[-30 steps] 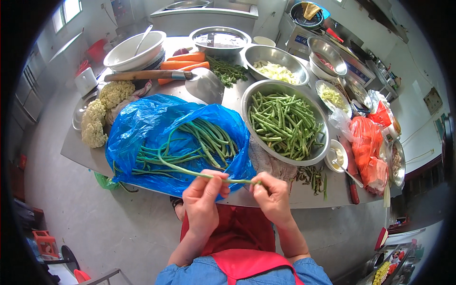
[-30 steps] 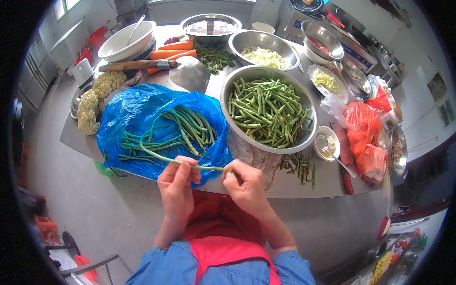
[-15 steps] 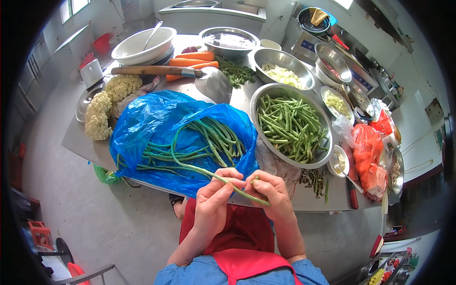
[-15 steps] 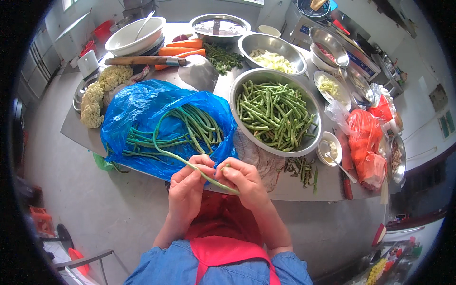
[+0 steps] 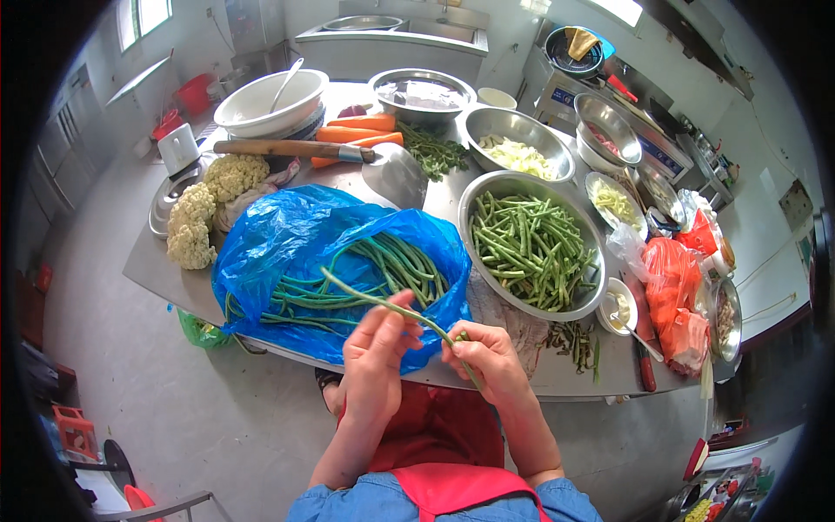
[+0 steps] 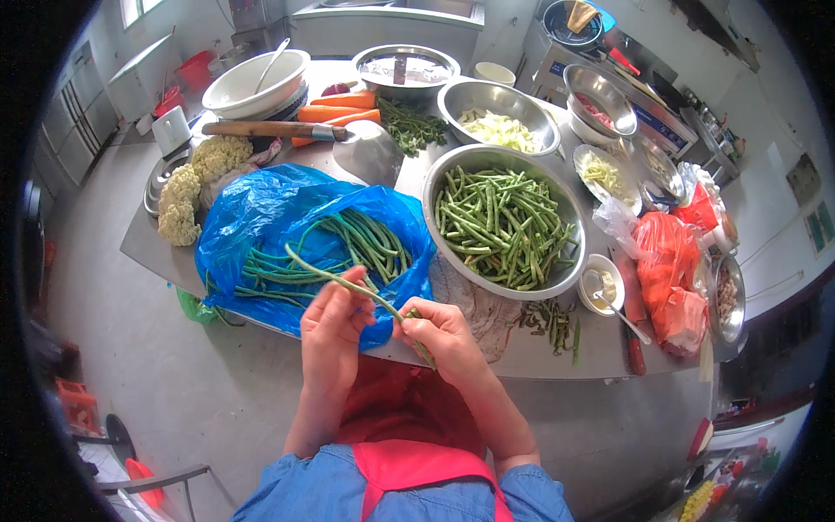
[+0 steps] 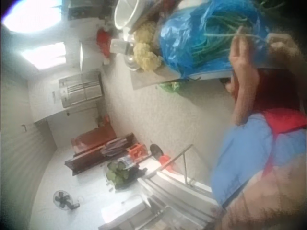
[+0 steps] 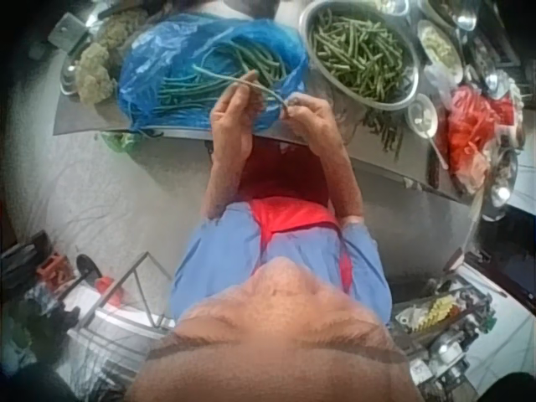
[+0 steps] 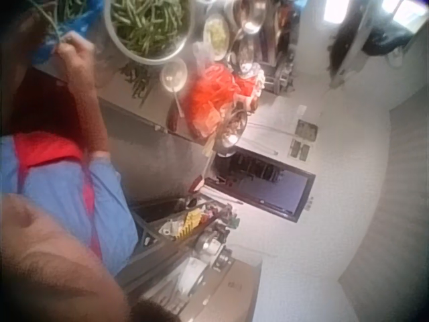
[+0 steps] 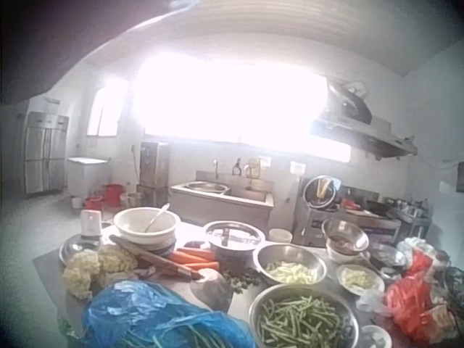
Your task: The person snaps long green beans into pieces by hand, taking them from a plastic bag and placing the broken pieces into a metal bowl.
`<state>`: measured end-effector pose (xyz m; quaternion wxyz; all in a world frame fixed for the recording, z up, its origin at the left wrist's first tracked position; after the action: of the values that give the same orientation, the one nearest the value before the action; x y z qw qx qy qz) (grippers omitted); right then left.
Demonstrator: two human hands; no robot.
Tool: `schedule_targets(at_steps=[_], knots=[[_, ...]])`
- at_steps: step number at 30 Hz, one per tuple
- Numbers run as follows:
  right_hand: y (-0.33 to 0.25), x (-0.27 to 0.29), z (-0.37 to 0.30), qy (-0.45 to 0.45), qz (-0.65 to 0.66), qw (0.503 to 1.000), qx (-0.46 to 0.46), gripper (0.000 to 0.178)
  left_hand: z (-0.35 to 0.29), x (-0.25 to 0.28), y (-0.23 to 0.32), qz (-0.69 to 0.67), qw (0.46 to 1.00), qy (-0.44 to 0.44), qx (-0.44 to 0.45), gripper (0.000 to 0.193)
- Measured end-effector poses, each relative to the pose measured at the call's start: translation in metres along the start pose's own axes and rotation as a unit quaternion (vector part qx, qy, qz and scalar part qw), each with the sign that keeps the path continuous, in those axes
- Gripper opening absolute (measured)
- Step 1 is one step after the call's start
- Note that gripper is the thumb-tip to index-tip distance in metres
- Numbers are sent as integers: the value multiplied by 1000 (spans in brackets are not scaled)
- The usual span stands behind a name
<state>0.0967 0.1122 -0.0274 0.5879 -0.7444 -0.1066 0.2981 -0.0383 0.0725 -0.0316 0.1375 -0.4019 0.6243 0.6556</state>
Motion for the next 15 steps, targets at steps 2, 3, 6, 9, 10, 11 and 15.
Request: schedule_targets(at_steps=[2, 3, 6, 9, 10, 11, 15], knots=[[-3, 7, 2, 17, -59, 998, 30, 12, 3, 7, 11, -55, 997, 41, -43, 22], [-1, 9, 3, 15, -60, 998, 32, 12, 2, 6, 10, -55, 997, 40, -46, 22], [-9, 20, 7, 82, -159, 980, 90, 14, -10, -9, 18, 32, 989, -4, -142, 14], [-14, 21, 17, 151, -111, 978, 90, 16, -33, -28, -1, 140, 967, -137, -163, 9], [-13, 27, 22, 179, -79, 976, 97, 16, -43, -42, -4, 168, 951, -190, -177, 10], [-12, 32, 21, 208, -45, 972, 102, 16, -57, -58, -4, 196, 931, -242, -188, 11], [-4, 33, 21, 148, 55, 983, 96, 17, -30, -38, -8, 148, 971, -137, -131, 12]])
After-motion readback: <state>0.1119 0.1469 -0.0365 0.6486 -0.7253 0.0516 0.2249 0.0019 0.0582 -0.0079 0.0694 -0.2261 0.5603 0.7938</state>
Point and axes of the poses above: each hand's wrist, its own z-axis towards the middle knuckle, its own x-axis out of the back of the hand, y = z × x, the point moved 8 cm from there along z, towards the middle knuckle, and after that the axes turned 4 degrees about y, right-handed, at the moved point
